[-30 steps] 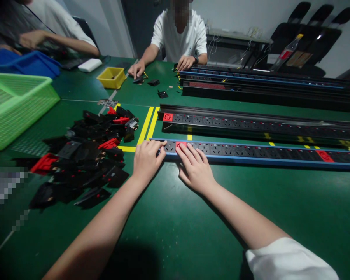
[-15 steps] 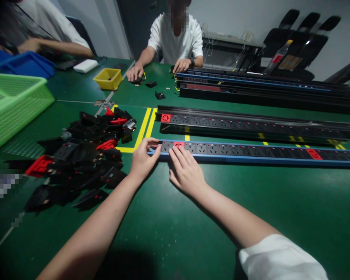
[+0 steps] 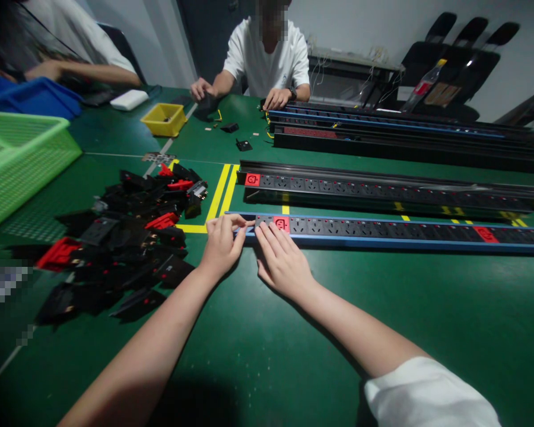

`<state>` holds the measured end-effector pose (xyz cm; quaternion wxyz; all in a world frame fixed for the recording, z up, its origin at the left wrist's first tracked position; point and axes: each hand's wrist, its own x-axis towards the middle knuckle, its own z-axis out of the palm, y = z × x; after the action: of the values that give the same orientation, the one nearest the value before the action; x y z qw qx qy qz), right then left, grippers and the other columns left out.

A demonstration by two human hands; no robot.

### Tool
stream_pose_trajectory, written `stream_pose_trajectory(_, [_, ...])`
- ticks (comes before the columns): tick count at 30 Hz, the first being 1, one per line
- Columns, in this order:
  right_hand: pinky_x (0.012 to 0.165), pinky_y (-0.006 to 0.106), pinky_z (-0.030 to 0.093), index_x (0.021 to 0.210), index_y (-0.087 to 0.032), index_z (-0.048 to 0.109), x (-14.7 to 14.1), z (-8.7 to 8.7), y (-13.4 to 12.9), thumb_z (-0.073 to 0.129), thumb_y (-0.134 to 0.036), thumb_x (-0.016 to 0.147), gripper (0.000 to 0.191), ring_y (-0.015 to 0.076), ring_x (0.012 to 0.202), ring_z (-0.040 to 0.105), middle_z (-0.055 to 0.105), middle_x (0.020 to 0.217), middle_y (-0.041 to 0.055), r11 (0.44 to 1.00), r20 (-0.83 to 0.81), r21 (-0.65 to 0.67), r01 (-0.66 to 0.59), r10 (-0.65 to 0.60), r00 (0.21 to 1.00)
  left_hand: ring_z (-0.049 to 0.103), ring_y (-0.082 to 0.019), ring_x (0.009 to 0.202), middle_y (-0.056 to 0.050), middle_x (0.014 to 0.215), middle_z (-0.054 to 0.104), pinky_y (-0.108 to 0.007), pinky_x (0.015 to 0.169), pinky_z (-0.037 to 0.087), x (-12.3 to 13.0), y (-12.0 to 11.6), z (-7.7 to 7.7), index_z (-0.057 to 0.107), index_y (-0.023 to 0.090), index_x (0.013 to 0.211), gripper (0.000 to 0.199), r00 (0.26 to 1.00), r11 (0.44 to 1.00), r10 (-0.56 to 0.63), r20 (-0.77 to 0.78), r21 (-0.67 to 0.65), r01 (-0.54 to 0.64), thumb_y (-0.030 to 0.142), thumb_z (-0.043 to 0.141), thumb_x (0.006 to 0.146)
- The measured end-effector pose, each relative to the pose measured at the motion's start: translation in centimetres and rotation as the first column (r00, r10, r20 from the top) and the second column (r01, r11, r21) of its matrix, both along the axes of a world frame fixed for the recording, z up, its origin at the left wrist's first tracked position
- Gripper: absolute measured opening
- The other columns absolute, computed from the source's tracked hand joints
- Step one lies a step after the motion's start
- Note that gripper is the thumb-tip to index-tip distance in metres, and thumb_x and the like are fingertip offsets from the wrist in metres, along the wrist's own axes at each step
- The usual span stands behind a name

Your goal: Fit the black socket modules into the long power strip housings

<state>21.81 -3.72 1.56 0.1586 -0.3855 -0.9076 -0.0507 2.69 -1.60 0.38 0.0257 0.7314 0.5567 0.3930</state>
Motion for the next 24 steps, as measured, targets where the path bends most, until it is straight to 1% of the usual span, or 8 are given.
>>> stream_pose_trajectory(5, [0.121,0.047,0.027,0.158,-0.012,0.012,-0.07,0.07,0.01,0.050,-0.028,0.092,0.077,0.0261,0.150,0.017,0.024,0.161,0.0110,1.000,-0.001,-0.010,0.002,-0.002,1.000,0.059,-0.022,0.100,-0.009,0.105,0.067,-0.039,0.092,0.037,-0.16,0.06,0.08,0.051,0.018,0.106,0.014,0.999,0.998,-0.049,0.012,-0.045,0.049,0.026,0.043,0.098])
stream_pose_trajectory(10, [0.122,0.046,0.026,0.157,-0.012,0.014,-0.16,0.13,0.11,0.049,-0.030,0.092,0.076,0.0261,0.150,0.017,0.023,0.161,0.0104,1.000,0.025,0.000,0.002,-0.002,1.000,0.059,-0.022,0.102,-0.009,0.105,0.066,-0.039,0.091,0.039,-0.25,0.16,0.12,0.051,0.018,0.107,0.016,0.997,0.996,-0.075,0.018,-0.048,0.076,0.027,0.041,0.098])
stream_pose_trajectory(14, [0.121,0.045,0.026,0.157,-0.011,0.016,-0.18,0.20,0.26,0.048,-0.032,0.092,0.075,0.0263,0.150,0.020,0.024,0.161,0.0103,1.000,0.050,0.016,0.011,-0.012,0.999,0.059,-0.023,0.101,-0.010,0.105,0.065,-0.039,0.090,0.043,-0.25,0.32,-0.06,0.051,0.018,0.106,0.016,0.997,0.996,-0.052,0.052,-0.070,0.055,0.027,0.041,0.098])
stream_pose_trajectory(18, [0.121,0.043,0.027,0.157,-0.011,0.019,-0.21,0.30,0.37,0.048,-0.034,0.091,0.075,0.0262,0.149,0.023,0.025,0.161,0.0097,1.000,0.070,0.025,0.012,-0.014,0.997,0.061,-0.023,0.102,-0.010,0.108,0.064,-0.040,0.090,0.046,-0.18,0.34,-0.17,0.050,0.019,0.108,0.015,0.991,0.996,-0.018,0.129,-0.083,0.029,0.026,0.043,0.096])
stream_pose_trajectory(21, [0.120,0.042,0.026,0.155,-0.008,0.023,-0.32,0.29,0.41,0.048,-0.035,0.091,0.074,0.0273,0.147,0.026,0.028,0.159,0.0117,0.999,0.085,0.043,0.019,-0.023,0.996,0.062,-0.024,0.105,-0.010,0.111,0.064,-0.040,0.092,0.047,-0.06,0.25,-0.04,0.049,0.019,0.109,0.015,0.988,0.996,-0.018,0.156,-0.084,0.032,0.024,0.044,0.096])
stream_pose_trajectory(24, [0.119,0.043,0.027,0.153,-0.005,0.029,-0.43,0.21,0.37,0.049,-0.036,0.090,0.073,0.0294,0.145,0.031,0.033,0.157,0.0151,0.996,0.092,0.076,0.036,-0.043,0.995,0.063,-0.023,0.106,-0.010,0.111,0.066,-0.041,0.093,0.047,0.07,0.16,0.15,0.049,0.019,0.109,0.015,0.989,0.996,-0.017,0.147,-0.089,0.031,0.022,0.044,0.095])
